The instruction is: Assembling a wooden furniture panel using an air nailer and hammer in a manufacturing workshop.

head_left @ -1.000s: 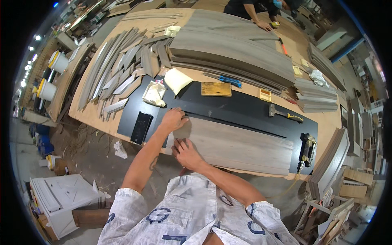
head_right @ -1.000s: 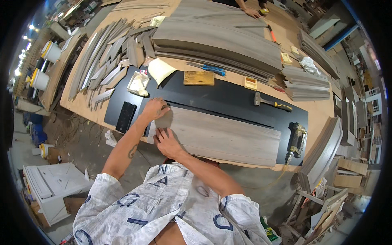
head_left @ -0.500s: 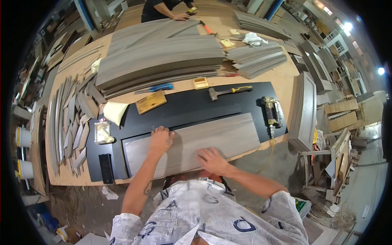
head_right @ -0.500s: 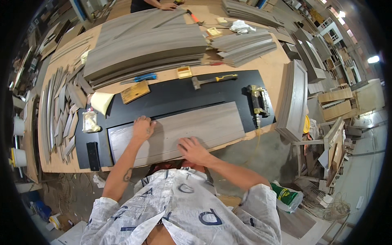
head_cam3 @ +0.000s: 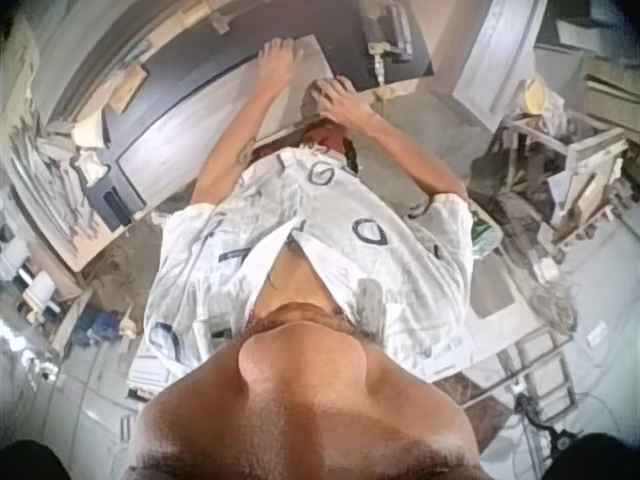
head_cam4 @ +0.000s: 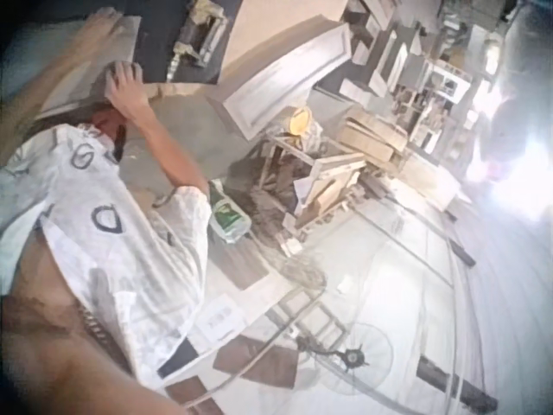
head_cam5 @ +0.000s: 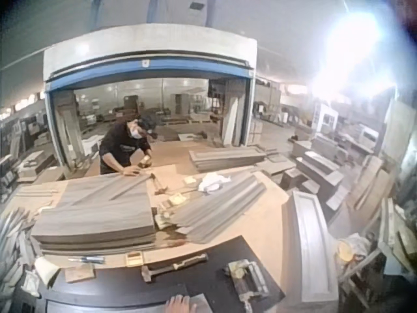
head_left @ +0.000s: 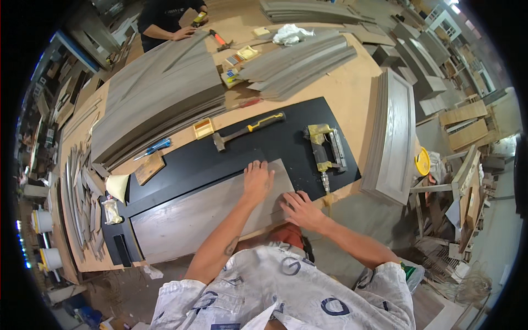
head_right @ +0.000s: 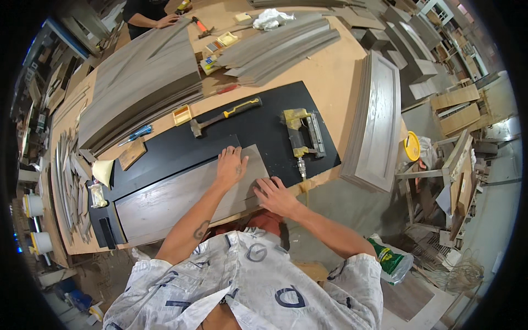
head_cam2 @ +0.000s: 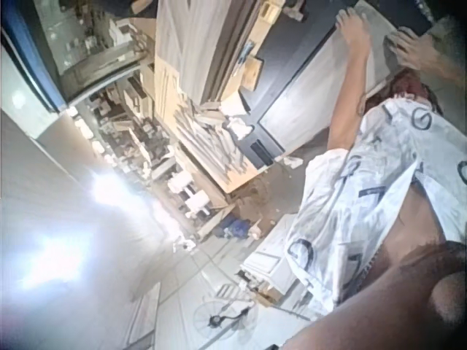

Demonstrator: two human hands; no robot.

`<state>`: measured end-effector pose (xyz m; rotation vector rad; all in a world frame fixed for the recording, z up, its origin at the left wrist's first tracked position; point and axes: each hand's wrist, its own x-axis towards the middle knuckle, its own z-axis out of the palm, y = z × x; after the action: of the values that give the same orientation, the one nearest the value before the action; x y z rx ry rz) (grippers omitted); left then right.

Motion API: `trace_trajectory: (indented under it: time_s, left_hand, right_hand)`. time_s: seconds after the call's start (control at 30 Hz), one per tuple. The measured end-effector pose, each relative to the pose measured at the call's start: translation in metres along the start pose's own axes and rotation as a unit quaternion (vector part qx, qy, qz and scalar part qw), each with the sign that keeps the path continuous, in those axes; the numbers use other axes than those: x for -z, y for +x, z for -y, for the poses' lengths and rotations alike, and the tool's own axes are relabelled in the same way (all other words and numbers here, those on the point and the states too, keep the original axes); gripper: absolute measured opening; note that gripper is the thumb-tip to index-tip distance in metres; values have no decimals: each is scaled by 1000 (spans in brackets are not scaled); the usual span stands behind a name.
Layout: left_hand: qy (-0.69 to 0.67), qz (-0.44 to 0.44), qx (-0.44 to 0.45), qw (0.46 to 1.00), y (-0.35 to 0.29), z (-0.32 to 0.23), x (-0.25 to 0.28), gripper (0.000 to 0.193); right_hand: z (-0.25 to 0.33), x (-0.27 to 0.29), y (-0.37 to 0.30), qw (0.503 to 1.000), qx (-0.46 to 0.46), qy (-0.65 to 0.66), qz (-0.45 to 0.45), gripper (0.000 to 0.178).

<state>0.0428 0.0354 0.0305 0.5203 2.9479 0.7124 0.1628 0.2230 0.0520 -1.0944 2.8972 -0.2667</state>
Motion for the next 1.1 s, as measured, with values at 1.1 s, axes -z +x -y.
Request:
trace_trajectory:
  time_s: [1.1]
  left_hand:
    - [-84, -193, 64, 975, -5, -5, -33, 22]
  right_hand:
    - [-119, 93, 7, 716, -507, 479, 33, 24]
